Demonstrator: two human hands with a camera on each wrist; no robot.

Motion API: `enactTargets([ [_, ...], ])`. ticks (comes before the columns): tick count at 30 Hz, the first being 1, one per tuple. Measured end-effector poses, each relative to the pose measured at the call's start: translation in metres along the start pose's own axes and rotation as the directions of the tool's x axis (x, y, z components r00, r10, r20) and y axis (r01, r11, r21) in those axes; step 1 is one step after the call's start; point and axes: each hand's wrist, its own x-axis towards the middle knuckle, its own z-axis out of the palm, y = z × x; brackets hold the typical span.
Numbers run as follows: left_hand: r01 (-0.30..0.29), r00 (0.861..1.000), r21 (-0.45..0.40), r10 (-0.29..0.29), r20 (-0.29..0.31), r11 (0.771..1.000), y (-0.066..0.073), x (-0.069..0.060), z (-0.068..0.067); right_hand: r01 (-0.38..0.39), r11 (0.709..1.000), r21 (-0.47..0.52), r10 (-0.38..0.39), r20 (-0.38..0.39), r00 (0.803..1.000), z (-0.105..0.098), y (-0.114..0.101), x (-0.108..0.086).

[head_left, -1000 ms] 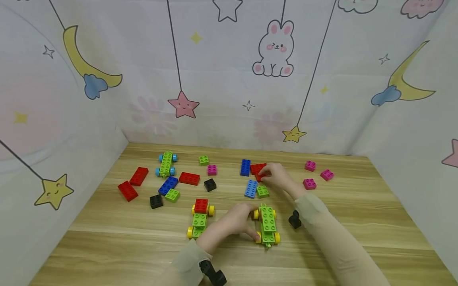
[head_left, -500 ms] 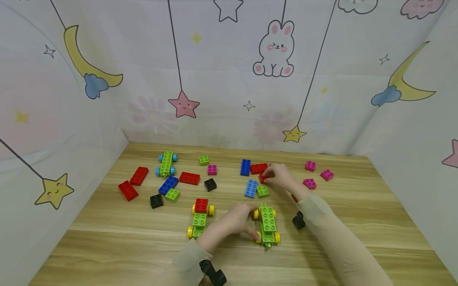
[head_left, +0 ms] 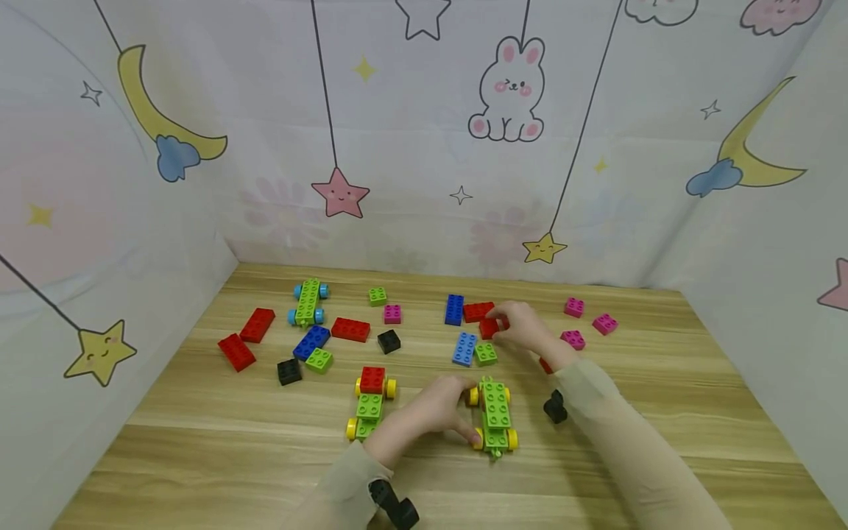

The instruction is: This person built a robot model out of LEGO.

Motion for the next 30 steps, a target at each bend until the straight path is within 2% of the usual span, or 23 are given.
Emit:
enactTargets([
  [23, 0.000, 1.000, 0.010, 0.000, -0.004, 1.000, -0.0003, 0.0005, -0.0005, 0.000, 1.000, -0.004, 0.000, 0.028, 1.000, 0.0027, -0.0045, 0.0023],
  [30, -0.004, 1.000, 0.016, 0.005, -0.006, 1.000, -0.0013, 0.0009, 0.0002, -0.031, 0.999, -0.023, 0.032, 0.066, 0.997, 0.0034, -0.0052, 0.0027],
])
